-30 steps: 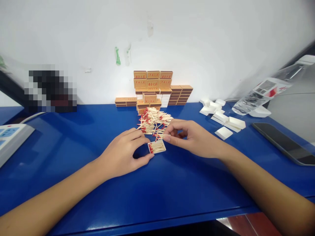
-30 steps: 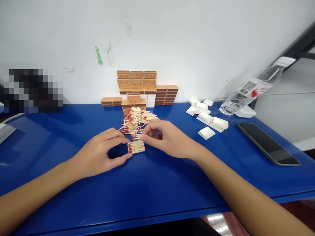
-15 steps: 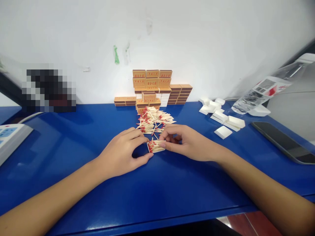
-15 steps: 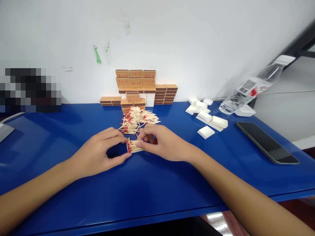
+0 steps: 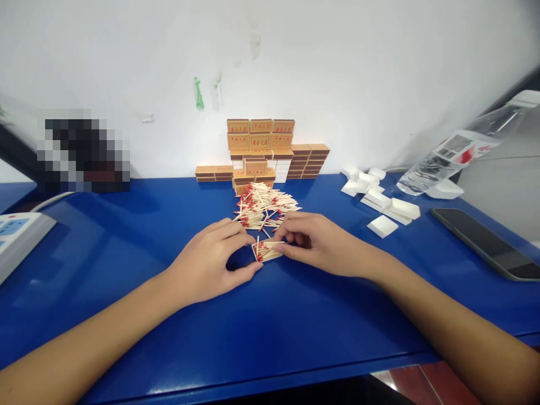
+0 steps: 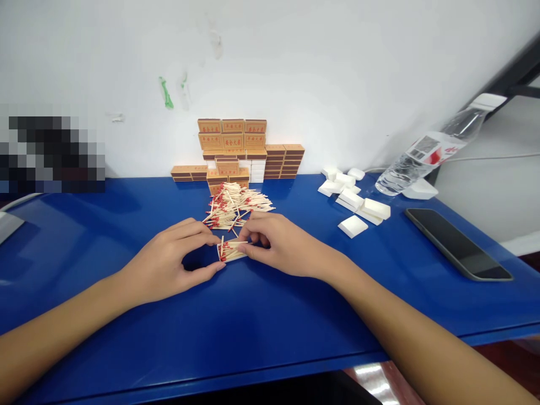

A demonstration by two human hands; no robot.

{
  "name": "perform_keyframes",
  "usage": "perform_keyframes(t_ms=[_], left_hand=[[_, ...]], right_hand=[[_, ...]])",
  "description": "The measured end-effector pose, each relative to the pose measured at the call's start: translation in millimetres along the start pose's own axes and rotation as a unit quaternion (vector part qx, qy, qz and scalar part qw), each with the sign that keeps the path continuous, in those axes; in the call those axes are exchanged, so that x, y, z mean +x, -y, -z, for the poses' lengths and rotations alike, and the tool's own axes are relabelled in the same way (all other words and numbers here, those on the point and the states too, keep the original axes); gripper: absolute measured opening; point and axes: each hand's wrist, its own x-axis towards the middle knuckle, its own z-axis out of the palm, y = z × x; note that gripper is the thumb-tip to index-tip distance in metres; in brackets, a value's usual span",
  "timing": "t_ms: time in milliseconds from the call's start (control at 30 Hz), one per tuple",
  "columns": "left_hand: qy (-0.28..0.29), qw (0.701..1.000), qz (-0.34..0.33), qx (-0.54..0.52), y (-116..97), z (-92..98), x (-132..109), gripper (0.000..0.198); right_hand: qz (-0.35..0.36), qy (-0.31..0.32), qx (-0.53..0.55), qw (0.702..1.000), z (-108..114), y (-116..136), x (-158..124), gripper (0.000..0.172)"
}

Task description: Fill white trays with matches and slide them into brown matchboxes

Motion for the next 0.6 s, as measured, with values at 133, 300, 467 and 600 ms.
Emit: perform_keyframes(t_ms=[133, 300, 467, 600], left_hand=[[0.003, 1.0, 0.003, 0.002, 0.1, 0.3, 0.4, 0.024], [0.008, 1.0, 0.006, 0.0, -0.6, 1.0, 0.4, 0.023], [0.011, 1.0, 0.007, 0.0, -1.5, 1.2, 0.8, 0.022], [0.011, 1.0, 0.007, -0.001, -1.0, 1.4, 0.9, 0.023]], right_hand=[[0.01, -0.002, -0.007, 1.0, -2.0, -0.1, -0.2, 0.014], [0.004, -0.004, -0.017, 1.0, -4.0, 0.5, -0.3, 0.011], [0.012, -0.015, -0.009, 1.0, -5.9, 0.1, -0.2, 0.012], [0.003, -0.012, 0.012, 1.0, -8.9, 0.6, -0.3, 0.014]])
